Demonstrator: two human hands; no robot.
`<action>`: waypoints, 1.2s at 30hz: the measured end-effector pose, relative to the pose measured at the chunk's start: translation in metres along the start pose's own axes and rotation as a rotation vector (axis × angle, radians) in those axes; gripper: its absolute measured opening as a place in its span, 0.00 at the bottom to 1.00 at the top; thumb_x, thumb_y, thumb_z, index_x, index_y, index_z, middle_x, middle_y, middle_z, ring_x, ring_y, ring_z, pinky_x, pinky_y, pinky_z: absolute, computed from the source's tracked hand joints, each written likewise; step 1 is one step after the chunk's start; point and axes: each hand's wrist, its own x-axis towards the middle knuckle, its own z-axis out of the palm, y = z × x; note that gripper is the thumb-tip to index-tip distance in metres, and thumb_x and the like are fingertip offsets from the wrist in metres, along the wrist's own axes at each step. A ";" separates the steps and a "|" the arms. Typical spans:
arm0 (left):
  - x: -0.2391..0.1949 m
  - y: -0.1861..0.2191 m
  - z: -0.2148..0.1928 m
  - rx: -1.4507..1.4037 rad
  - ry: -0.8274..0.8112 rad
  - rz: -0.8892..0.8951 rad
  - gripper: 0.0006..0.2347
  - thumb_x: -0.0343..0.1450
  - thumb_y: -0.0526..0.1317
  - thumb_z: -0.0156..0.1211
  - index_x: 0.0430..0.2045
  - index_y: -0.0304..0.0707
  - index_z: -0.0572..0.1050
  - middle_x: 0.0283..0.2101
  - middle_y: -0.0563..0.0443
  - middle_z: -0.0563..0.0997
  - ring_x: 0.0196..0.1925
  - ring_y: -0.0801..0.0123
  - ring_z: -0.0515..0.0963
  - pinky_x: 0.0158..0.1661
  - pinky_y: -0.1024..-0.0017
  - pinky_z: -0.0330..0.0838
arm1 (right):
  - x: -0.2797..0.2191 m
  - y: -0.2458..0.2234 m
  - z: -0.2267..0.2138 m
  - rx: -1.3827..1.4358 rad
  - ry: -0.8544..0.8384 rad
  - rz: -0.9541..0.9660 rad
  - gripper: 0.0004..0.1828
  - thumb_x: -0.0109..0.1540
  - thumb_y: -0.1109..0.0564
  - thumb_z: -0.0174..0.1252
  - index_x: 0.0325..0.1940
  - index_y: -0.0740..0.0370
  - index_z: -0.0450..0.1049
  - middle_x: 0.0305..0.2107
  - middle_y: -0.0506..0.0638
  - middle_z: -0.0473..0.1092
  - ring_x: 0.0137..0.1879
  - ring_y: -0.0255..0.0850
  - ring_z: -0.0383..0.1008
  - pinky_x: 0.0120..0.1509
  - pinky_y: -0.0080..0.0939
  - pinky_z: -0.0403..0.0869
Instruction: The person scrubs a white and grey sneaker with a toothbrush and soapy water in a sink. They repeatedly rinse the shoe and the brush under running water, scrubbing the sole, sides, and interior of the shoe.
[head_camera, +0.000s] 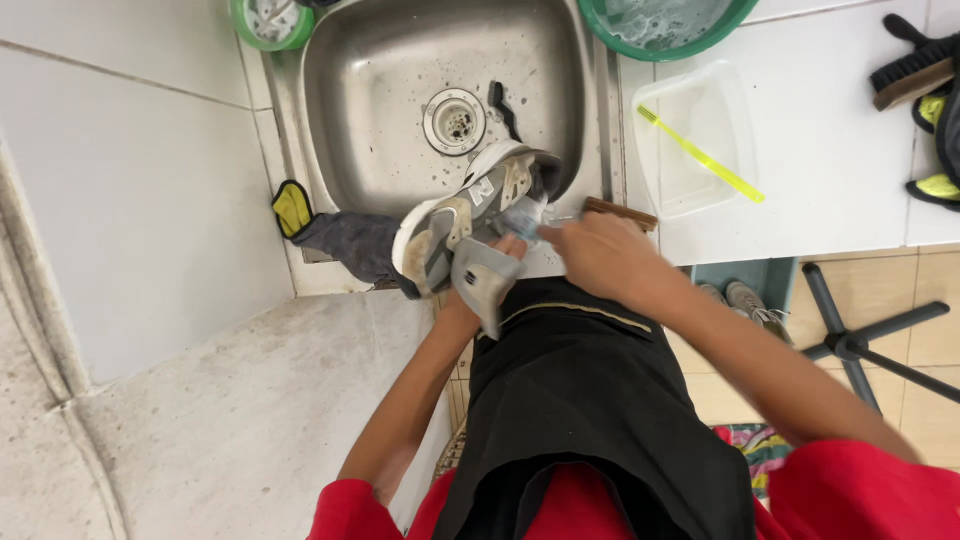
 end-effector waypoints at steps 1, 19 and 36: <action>0.008 -0.007 0.008 0.001 -0.001 -0.001 0.04 0.83 0.39 0.54 0.46 0.49 0.77 0.45 0.58 0.75 0.45 0.77 0.75 0.49 0.78 0.73 | 0.002 0.009 0.005 0.001 0.000 -0.001 0.20 0.70 0.60 0.49 0.54 0.68 0.86 0.33 0.71 0.83 0.40 0.68 0.87 0.43 0.71 0.84; 0.053 -0.062 -0.047 -0.485 0.404 -0.158 0.11 0.73 0.51 0.78 0.22 0.56 0.85 0.16 0.61 0.75 0.23 0.72 0.80 0.33 0.79 0.73 | 0.031 0.058 0.081 0.567 0.347 0.025 0.23 0.76 0.56 0.53 0.75 0.52 0.78 0.59 0.60 0.80 0.38 0.52 0.86 0.46 0.52 0.83; 0.030 -0.064 -0.031 -0.535 0.633 -0.154 0.12 0.72 0.33 0.76 0.16 0.41 0.82 0.15 0.51 0.78 0.19 0.71 0.78 0.31 0.77 0.72 | 0.026 0.017 0.069 0.240 0.379 -0.199 0.27 0.75 0.47 0.50 0.79 0.33 0.75 0.23 0.63 0.81 0.26 0.67 0.81 0.37 0.57 0.81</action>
